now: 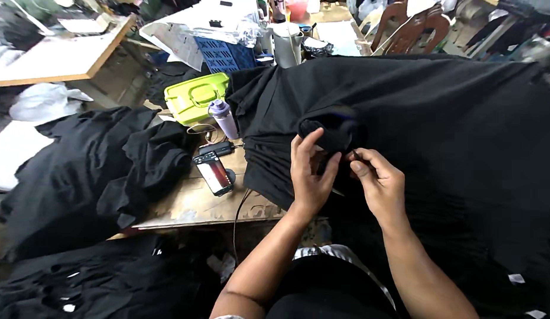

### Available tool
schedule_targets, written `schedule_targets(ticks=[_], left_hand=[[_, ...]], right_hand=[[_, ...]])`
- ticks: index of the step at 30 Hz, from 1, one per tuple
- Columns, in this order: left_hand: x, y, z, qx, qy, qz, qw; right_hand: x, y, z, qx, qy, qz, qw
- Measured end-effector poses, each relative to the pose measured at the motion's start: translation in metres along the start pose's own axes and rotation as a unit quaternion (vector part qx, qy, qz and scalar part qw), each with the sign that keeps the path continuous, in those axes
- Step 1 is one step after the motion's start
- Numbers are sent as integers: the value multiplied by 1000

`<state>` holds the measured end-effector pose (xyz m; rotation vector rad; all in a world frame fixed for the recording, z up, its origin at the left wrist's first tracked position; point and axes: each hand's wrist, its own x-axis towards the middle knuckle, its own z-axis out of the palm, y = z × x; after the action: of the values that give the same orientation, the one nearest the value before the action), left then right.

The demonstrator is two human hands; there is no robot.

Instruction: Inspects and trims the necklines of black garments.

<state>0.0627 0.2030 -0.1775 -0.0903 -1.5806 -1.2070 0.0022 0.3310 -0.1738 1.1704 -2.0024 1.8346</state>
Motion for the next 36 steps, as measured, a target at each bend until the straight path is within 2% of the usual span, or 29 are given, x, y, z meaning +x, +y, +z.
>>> schedule_targets(ticks=[1,3,7,13,16,18,21,25,27,30,34,36], left_hand=[[0,-2,0,20,34,5,999],[3,1,-4,-11,81,-27,996],[0,13,-19,-97,33,-53,993],[-10,17,-25,-126,-8,-59,990],[0,22,-27,-165,53,-172,970],[15,21,-36,-194,48,-253,947],[24,14,-42,-260,91,-307,911],[9,21,-51,-303,71,-260,914],[1,22,-55,-259,38,-227,938],[-7,17,-58,-157,-24,-135,978],[-11,14,-59,-64,-75,-53,994],[-14,12,-58,-61,-75,-59,994]], right_hand=[[1,-1,3,-15,3,-25,1000],[2,-4,9,-78,11,-85,993],[0,-3,18,-201,22,-149,968],[5,-13,27,-198,15,-172,965],[11,-14,27,-181,4,-160,970],[10,-14,29,-165,-10,-142,976],[5,-12,34,-158,-27,-133,978],[3,-16,32,-197,-21,-147,969],[1,-19,32,-228,-7,-163,960],[-1,-24,36,-266,-2,-182,947],[1,-29,39,-279,-25,-192,941],[4,-26,38,-244,-31,-182,952]])
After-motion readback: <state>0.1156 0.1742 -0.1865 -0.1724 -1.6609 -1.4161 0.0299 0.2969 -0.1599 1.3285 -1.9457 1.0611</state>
